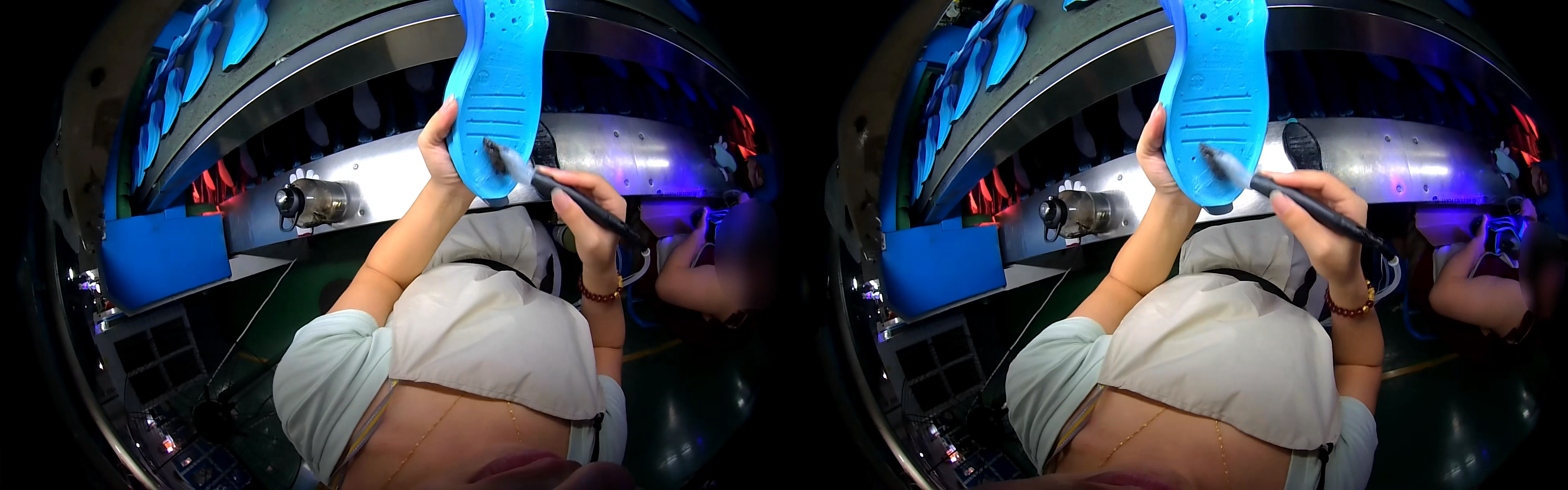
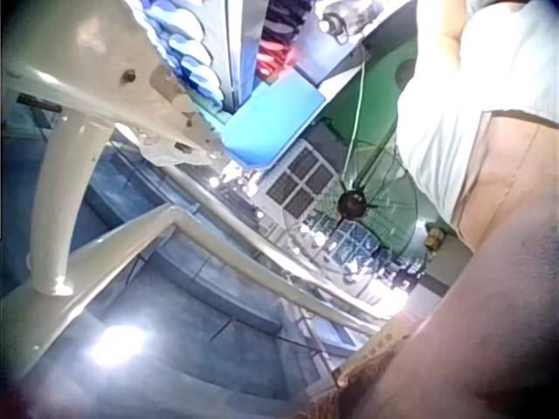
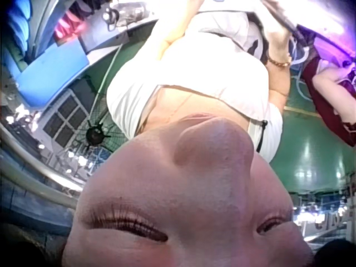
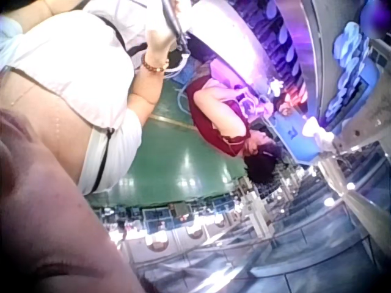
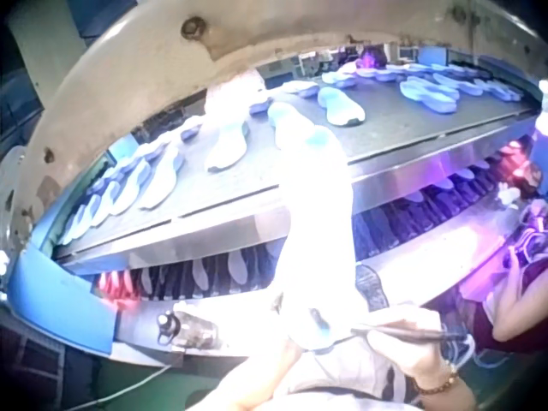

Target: The person uses a brush to scrub the soles of blue plastic slippers on a factory assembly line. They repeatedly pick up a slipper, scrub the bottom surface with a brush, and place it back on the conveyor belt. The process is repetitive and involves handling the slippers one at a time.

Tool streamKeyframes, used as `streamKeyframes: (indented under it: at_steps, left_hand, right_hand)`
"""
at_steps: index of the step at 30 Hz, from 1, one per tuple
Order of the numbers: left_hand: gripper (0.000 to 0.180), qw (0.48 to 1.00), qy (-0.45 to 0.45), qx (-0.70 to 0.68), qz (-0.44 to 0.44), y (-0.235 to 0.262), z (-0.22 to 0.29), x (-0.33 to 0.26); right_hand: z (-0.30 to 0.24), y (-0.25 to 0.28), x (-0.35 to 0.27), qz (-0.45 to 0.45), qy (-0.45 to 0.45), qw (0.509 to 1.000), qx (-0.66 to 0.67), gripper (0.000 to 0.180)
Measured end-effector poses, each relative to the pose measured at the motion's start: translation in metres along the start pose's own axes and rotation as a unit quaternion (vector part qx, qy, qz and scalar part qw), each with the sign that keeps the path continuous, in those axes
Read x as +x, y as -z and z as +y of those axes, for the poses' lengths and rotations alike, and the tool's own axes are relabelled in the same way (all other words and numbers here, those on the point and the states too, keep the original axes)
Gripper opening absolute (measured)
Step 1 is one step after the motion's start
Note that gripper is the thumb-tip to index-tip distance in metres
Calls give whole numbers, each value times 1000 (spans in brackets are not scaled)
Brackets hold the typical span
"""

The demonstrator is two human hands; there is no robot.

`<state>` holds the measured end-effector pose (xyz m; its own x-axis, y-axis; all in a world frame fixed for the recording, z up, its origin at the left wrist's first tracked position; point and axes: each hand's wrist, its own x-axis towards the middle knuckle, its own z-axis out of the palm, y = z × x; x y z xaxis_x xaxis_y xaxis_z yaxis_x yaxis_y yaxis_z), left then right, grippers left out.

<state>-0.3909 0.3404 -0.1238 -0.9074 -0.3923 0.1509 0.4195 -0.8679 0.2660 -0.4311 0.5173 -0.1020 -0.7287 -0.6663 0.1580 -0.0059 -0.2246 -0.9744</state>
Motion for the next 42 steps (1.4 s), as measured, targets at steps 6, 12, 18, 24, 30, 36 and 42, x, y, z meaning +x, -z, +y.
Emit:
streamKeyframes:
  at_steps: [6,12,18,24,30,36,42]
  left_hand:
    - [46,996,61,36,56,5,-2,13]
    - [43,996,67,-16,-57,6,3,23]
    - [46,992,120,22,26,5,4,34]
    - [38,938,282,147,136,-5,5,38]
    - [42,859,435,240,123,-18,9,31]
    - [42,789,499,338,120,-27,8,30]
    - [47,798,506,306,114,-26,13,34]
  right_hand:
    - [-2,-2,8,-136,129,978,-86,18]
    - [-12,19,27,-214,155,948,-175,18]
    - [-17,12,20,-213,165,939,-212,19]
    - [-23,32,30,-216,154,928,-260,21]
    - [-34,47,35,-390,52,881,-262,18]
    - [-25,58,30,-423,59,832,-353,20]
    - [-19,82,40,-326,57,914,-236,20]
